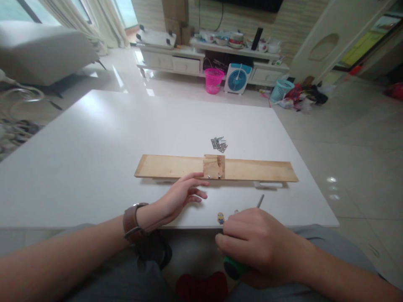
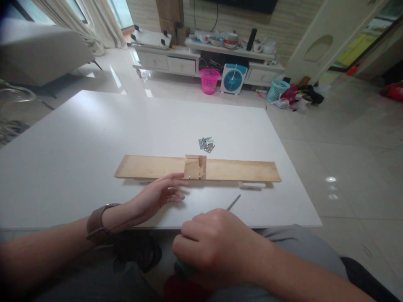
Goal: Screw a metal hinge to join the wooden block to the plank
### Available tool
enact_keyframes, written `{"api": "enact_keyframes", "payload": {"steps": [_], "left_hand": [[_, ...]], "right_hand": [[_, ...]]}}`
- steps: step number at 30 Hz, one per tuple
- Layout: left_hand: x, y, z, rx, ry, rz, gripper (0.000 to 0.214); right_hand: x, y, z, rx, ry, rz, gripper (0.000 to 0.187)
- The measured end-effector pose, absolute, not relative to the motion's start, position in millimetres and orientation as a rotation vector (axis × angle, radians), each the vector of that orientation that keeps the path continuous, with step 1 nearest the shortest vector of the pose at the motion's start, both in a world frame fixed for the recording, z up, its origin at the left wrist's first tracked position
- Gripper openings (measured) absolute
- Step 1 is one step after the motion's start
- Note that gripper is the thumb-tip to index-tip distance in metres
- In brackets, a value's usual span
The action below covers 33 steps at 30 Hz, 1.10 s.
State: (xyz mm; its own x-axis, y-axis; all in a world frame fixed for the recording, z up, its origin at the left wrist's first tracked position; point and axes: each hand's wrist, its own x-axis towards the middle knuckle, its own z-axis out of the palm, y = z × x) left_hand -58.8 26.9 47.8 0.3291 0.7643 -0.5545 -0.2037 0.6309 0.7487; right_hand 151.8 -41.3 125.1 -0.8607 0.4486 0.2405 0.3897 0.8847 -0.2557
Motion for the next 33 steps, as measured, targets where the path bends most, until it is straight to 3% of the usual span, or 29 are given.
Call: {"api": "enact_keyframes", "payload": {"steps": [19, 28, 33], "left_hand": [[-58.9, 23.6, 47.7, 0.679, 1.08, 0.693, 0.031], [-58.4, 25.2, 51.4, 0.645, 1.056, 0.681, 0.056], [-58.3, 26.1, 51.6, 0.579, 1.004, 0.678, 0.06]], "right_hand": [[152.6, -42.2, 124.9, -0.638, -2.788, 0.3, 0.009], [153.4, -41.7, 123.6, -0.643, -2.802, 0.294, 0.006], [151.5, -41.8, 123.4, -0.636, -2.802, 0.274, 0.008]]}}
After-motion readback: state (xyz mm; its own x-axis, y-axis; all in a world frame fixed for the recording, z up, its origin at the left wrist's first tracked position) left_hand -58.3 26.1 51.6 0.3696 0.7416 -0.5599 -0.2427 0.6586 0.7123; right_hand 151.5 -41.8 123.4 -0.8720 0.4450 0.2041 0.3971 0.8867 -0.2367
